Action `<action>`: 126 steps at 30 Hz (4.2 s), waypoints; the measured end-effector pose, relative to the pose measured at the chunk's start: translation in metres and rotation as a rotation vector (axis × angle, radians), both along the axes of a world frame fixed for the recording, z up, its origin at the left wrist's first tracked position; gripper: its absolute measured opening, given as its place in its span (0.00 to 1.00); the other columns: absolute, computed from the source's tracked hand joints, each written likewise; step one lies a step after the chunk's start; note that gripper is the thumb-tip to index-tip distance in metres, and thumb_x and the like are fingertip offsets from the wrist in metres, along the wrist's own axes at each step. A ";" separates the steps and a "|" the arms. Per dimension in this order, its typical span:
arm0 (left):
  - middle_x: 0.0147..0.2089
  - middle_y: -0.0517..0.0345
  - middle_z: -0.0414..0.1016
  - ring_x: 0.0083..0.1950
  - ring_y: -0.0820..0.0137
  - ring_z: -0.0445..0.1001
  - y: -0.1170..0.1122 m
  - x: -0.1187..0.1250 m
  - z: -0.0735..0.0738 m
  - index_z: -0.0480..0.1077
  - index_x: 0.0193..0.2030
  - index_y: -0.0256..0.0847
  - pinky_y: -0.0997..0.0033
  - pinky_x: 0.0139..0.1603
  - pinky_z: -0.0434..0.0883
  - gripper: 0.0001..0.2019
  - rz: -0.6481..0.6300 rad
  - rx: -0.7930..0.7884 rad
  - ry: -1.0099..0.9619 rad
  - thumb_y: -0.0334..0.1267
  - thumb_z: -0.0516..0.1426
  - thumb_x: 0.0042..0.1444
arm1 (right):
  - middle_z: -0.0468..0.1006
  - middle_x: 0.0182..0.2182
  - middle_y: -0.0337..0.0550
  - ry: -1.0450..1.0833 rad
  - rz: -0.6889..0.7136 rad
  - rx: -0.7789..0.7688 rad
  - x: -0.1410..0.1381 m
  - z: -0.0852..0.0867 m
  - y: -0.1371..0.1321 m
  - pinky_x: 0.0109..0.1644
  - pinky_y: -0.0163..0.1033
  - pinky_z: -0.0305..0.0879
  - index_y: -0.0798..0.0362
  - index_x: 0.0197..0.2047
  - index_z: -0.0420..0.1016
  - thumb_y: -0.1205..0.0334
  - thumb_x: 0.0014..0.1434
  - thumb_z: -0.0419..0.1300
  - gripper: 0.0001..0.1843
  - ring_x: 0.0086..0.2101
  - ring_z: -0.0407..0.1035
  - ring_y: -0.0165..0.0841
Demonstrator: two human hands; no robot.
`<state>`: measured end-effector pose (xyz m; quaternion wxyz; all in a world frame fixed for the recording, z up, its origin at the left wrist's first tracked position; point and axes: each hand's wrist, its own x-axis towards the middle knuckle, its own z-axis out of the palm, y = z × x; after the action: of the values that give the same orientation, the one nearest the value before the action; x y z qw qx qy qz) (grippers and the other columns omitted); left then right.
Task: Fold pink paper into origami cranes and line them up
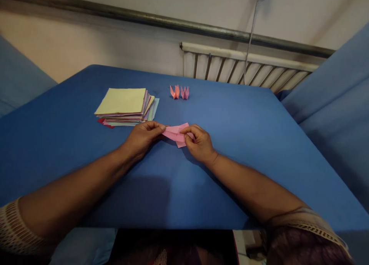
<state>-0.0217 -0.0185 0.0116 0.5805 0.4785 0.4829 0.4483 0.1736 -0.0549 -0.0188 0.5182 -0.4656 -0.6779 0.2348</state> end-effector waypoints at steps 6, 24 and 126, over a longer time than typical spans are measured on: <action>0.28 0.59 0.75 0.30 0.73 0.71 0.003 -0.004 -0.004 0.75 0.30 0.37 0.70 0.37 0.68 0.12 -0.036 0.076 0.072 0.41 0.69 0.43 | 0.77 0.31 0.39 0.244 0.098 -0.194 0.001 -0.006 0.005 0.36 0.38 0.63 0.51 0.35 0.76 0.65 0.53 0.58 0.07 0.30 0.68 0.30; 0.26 0.62 0.72 0.27 0.75 0.66 0.006 -0.008 0.000 0.74 0.30 0.37 0.74 0.30 0.62 0.15 -0.204 0.212 0.264 0.44 0.70 0.41 | 0.76 0.31 0.39 0.302 0.264 -0.265 0.006 0.006 0.001 0.41 0.39 0.64 0.50 0.35 0.77 0.48 0.54 0.68 0.14 0.33 0.68 0.31; 0.43 0.47 0.75 0.45 0.61 0.72 -0.025 0.005 0.004 0.75 0.46 0.35 0.62 0.46 0.71 0.12 -0.744 0.959 1.252 0.36 0.51 0.68 | 0.63 0.67 0.56 -1.031 0.231 -0.176 0.019 0.028 -0.082 0.64 0.57 0.62 0.60 0.67 0.63 0.60 0.69 0.50 0.26 0.65 0.58 0.49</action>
<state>-0.0164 -0.0437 0.0157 0.0529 0.9563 0.2848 0.0391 0.1928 -0.1369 0.0089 0.0475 -0.4845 -0.8691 0.0871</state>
